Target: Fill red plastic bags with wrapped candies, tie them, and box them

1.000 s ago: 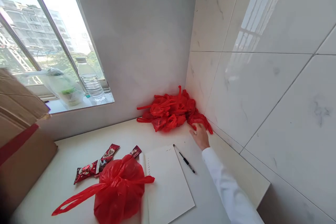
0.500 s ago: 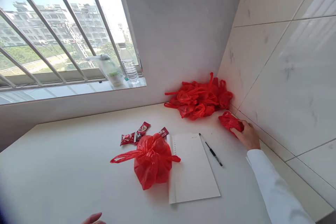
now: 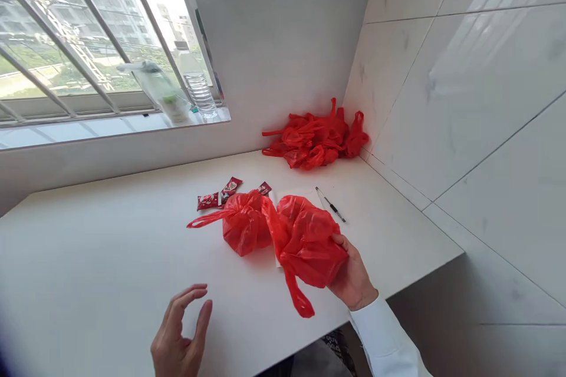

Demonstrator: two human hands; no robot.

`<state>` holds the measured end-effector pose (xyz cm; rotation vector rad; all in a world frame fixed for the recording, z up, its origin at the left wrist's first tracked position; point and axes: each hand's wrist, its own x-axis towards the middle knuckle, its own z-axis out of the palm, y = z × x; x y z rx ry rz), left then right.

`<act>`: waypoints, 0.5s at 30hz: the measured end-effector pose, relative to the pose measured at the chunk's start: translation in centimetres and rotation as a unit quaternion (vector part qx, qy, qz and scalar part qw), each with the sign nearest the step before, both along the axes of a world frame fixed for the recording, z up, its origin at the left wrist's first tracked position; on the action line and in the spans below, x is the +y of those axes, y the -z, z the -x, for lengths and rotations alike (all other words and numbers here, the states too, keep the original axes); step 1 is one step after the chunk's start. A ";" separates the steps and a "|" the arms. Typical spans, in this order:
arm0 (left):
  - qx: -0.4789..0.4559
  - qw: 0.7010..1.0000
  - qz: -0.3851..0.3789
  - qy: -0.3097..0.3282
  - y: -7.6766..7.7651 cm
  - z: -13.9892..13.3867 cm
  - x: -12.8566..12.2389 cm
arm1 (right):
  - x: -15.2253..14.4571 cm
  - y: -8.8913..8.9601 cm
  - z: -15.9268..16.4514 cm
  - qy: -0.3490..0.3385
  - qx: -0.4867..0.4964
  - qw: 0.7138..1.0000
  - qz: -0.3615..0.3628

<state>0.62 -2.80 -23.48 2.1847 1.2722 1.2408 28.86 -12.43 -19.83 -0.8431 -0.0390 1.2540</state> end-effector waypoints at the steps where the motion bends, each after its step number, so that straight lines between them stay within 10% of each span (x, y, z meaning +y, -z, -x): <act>1: -0.013 0.999 0.033 0.040 -0.6 -0.4 -0.6 | 0.1 0.0 1.6 -0.023 0.017 1.000 -0.004; 5: -0.036 0.973 0.161 0.164 -3.5 -2.3 -3.2 | 0.6 1.0 7.9 -0.073 0.030 0.997 -0.011; 11: -0.109 0.957 0.264 0.049 -4.8 -3.1 -3.4 | 1.3 4.1 13.1 -0.151 -0.126 0.978 -0.071; 15: -0.057 0.980 0.186 0.048 -4.5 -2.0 -1.6 | 0.7 2.8 10.8 -0.264 -0.385 0.881 -0.073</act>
